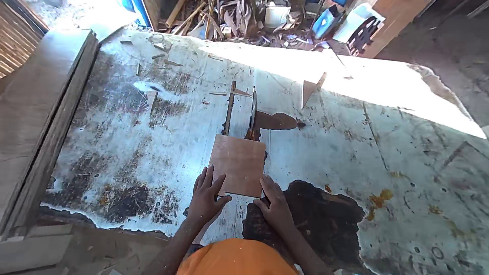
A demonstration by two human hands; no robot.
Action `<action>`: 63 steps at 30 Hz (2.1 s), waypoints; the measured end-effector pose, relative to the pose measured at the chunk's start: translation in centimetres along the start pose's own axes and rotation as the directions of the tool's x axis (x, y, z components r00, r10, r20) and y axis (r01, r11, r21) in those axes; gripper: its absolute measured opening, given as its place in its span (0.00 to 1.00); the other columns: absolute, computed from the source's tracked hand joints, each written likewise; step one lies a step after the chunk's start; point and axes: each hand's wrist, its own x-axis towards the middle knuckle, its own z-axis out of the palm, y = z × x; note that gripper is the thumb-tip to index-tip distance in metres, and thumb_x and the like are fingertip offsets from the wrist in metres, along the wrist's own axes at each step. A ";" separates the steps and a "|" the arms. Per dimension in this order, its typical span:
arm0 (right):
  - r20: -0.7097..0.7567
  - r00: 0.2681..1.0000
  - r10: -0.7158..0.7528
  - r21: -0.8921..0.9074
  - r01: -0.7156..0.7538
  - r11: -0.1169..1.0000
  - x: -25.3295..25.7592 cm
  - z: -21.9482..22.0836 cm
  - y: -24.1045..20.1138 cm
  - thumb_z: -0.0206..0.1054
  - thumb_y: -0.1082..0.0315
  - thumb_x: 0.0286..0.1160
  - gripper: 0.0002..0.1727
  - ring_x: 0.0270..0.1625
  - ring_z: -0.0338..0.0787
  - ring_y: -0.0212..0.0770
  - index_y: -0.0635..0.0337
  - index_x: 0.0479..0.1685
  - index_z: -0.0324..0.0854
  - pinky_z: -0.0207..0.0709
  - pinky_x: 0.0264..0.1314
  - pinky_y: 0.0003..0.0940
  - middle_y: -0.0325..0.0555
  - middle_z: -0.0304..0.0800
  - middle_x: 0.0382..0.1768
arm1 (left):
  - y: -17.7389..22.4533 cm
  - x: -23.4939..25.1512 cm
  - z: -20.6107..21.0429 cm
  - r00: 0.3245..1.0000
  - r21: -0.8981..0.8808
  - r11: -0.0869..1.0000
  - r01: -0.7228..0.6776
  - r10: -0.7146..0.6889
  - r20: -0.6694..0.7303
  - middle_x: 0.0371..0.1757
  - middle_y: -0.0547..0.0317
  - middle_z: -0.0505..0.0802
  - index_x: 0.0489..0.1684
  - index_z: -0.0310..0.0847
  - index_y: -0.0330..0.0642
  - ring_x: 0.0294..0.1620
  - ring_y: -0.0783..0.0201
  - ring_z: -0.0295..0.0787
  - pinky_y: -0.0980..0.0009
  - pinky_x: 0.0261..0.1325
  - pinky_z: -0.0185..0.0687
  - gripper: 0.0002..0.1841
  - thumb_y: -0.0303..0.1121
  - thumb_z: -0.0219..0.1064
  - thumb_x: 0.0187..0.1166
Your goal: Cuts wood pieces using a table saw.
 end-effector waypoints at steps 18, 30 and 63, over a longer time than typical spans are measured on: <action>-0.037 0.999 -0.025 0.027 0.026 0.999 2.3 0.4 0.0 0.63 0.48 0.83 0.34 0.94 0.57 0.35 0.49 0.87 0.71 0.51 0.97 0.45 0.34 0.65 0.90 | -0.1 1.4 -0.1 0.999 -0.073 0.996 0.040 -0.043 -0.026 0.97 0.58 0.55 0.83 0.76 0.69 0.98 0.55 0.38 0.49 0.96 0.44 0.39 0.70 0.70 0.69; -0.053 0.998 -0.023 0.028 0.025 0.999 3.1 0.4 -0.1 0.61 0.46 0.85 0.33 0.93 0.59 0.39 0.50 0.86 0.72 0.53 0.97 0.48 0.38 0.68 0.89 | -0.4 2.3 -0.2 0.999 -0.089 0.996 0.024 -0.028 -0.040 0.97 0.57 0.56 0.83 0.76 0.69 0.98 0.54 0.39 0.47 0.96 0.46 0.39 0.69 0.71 0.69; -0.051 0.998 -0.025 -0.004 0.025 1.000 6.6 -0.1 0.3 0.65 0.54 0.84 0.33 0.93 0.58 0.38 0.52 0.88 0.69 0.50 0.97 0.46 0.38 0.65 0.90 | -0.6 6.3 -0.3 1.000 -0.082 0.997 0.017 -0.018 -0.009 0.97 0.57 0.54 0.85 0.73 0.69 0.98 0.53 0.37 0.48 0.96 0.41 0.40 0.67 0.71 0.69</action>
